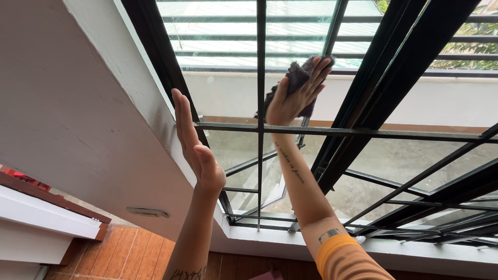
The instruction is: The person cleans a window with a metal security grille using a purple cloth and a spray bottle. They spray the cleaning solution onto the glass and wipe the surface and the metal bars with the cloth, moving systematically across the window area.
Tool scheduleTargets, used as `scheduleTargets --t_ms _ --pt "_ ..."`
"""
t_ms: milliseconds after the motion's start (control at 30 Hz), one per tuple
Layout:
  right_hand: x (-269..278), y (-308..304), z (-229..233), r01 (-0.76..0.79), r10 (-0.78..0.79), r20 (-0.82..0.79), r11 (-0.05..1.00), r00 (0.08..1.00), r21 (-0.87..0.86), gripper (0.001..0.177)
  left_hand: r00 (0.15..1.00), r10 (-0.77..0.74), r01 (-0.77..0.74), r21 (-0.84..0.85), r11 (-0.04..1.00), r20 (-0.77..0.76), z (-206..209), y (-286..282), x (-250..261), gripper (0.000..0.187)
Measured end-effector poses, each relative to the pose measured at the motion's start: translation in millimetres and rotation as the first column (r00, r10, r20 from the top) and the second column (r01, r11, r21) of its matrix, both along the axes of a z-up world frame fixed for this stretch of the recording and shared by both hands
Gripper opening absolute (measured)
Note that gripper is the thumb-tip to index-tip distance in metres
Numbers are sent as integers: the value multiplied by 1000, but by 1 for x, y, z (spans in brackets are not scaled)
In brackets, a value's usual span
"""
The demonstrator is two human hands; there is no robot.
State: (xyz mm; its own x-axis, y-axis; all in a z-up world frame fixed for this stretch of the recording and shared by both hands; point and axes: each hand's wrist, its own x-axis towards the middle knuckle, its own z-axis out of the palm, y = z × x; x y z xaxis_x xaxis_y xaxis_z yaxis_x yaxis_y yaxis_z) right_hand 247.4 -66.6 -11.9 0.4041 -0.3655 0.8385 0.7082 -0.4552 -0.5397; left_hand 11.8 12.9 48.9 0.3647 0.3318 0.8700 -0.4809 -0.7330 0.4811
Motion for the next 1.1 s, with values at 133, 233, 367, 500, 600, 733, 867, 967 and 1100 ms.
scheduleTargets --t_ms 133,233,367,500,600,733,867,967,1100 --pt "-65 53 -41 -89 129 147 962 981 -258 67 1000 10 -10 -24 1000 -3 -10 7 -4 84" --pt "-74 45 -65 119 206 370 715 906 -689 65 1000 23 -23 -43 999 -2 -20 5 -5 85" --pt "-48 13 -90 97 222 325 673 920 -733 66 982 175 -172 -46 984 76 -35 -7 10 80" --pt "-22 -8 -119 15 -28 -66 982 997 -187 67 972 211 -207 -46 977 102 -47 -7 17 77" --pt "-12 -10 -144 76 -74 -190 997 979 5 65 978 185 -182 -36 983 96 -52 -7 10 75" --pt "-8 -3 -163 42 111 -404 935 908 351 59 992 102 -101 -15 995 80 -49 -4 -8 71" --pt "21 -15 -103 -70 536 -318 583 782 810 61 996 15 -18 40 999 83 -40 -5 -17 67" --pt "29 -23 -30 -193 315 -123 799 941 569 54 995 -61 58 36 998 81 -30 -18 -16 68" --pt "32 -38 0 -325 322 76 859 944 396 46 991 -79 69 91 993 105 -3 -28 2 63"
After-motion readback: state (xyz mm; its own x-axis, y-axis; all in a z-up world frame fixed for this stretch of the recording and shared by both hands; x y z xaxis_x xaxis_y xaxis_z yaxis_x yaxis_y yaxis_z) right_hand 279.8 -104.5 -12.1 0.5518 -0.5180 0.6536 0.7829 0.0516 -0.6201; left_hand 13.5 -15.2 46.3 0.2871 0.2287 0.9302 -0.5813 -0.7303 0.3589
